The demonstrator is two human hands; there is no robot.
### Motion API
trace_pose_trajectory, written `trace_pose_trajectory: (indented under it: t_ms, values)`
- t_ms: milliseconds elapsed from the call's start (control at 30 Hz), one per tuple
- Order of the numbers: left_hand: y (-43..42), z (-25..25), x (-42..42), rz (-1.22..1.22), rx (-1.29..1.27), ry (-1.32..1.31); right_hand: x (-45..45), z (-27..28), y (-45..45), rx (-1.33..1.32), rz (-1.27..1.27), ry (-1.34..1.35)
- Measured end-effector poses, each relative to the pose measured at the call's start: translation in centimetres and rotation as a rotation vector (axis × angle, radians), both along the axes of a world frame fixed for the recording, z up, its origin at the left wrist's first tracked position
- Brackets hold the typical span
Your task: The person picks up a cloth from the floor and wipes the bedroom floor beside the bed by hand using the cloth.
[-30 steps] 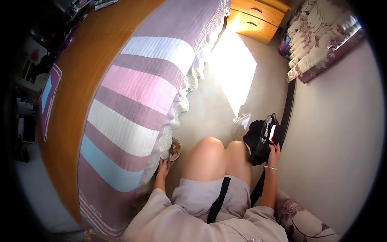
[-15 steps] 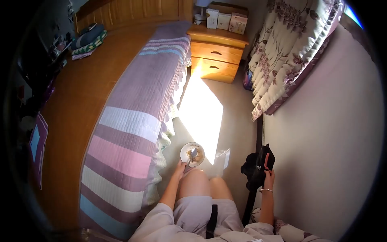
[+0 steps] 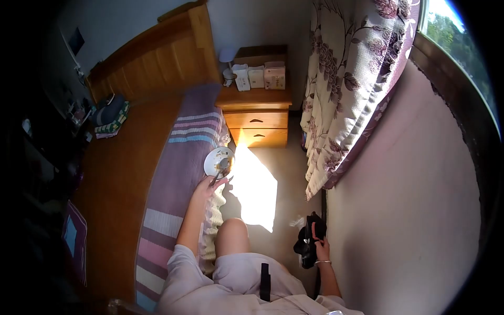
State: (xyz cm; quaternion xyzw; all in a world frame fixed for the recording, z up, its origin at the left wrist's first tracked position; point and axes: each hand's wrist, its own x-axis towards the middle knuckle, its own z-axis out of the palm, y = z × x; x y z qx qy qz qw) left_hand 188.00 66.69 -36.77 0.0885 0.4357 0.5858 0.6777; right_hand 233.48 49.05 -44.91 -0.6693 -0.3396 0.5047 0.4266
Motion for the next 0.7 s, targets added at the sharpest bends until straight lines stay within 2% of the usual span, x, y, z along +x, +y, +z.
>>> trace_pose_trajectory:
  t_ms: [33, 67, 100, 133, 167, 200, 233, 367, 433, 467, 500, 567, 633, 700]
  values:
    - [2.0, 0.4, -1.1, -0.009, 0.049, 0.022, -0.6, -1.2, 0.6, 0.032, -0.011, -0.047]
    - [4.2, 0.6, -2.4, -0.034, 0.021, 0.005, -1.8, 1.0, 1.2, -0.054, -0.004, -0.019]
    - [6.2, 2.4, -2.7, -0.059, -0.005, -0.012, -2.3, 0.8, 2.0, -0.023, 0.09, 0.005]
    - [7.8, 3.8, -2.8, -0.09, 0.027, 0.064, -3.1, 0.7, 2.7, -0.065, 0.062, 0.078]
    - [9.0, 6.8, -1.3, 0.064, -0.02, 0.071, -4.5, 2.3, 3.6, -0.112, 0.032, 0.15]
    - [10.6, 7.6, -1.4, 0.082, 0.028, 0.141, -4.5, 1.7, 4.4, -0.071, 0.166, 0.039]
    - [12.7, 7.7, -1.8, 0.093, 0.075, 0.21, -5.3, 1.8, 5.2, -0.09, 0.149, 0.044]
    - [23.4, 5.2, -5.7, 0.017, 0.156, 0.079, -7.4, 1.2, 6.6, -0.209, 0.06, -0.043]
    - [28.6, 4.0, -7.3, 0.02, 0.184, 0.03, -8.0, -1.5, 6.4, -0.288, -0.043, -0.063]
    - [30.7, 4.0, -7.4, 0.038, 0.231, 0.103, -8.3, -2.2, 6.6, -0.29, -0.031, -0.121]
    - [32.9, 3.6, -7.7, 0.053, 0.275, 0.177, -8.7, -4.1, 6.7, -0.223, -0.015, -0.052]
    - [37.8, 0.8, -10.1, 0.041, 0.285, 0.028, -8.8, -5.7, 6.9, -0.283, 0.021, -0.035]
    - [38.8, 1.9, -8.7, 0.061, 0.32, 0.136, -9.8, -4.6, 8.6, -0.345, 0.039, -0.035]
    - [39.5, 2.1, -8.2, 0.1, 0.237, 0.063, -10.8, -4.1, 10.0, -0.402, 0.06, -0.035]
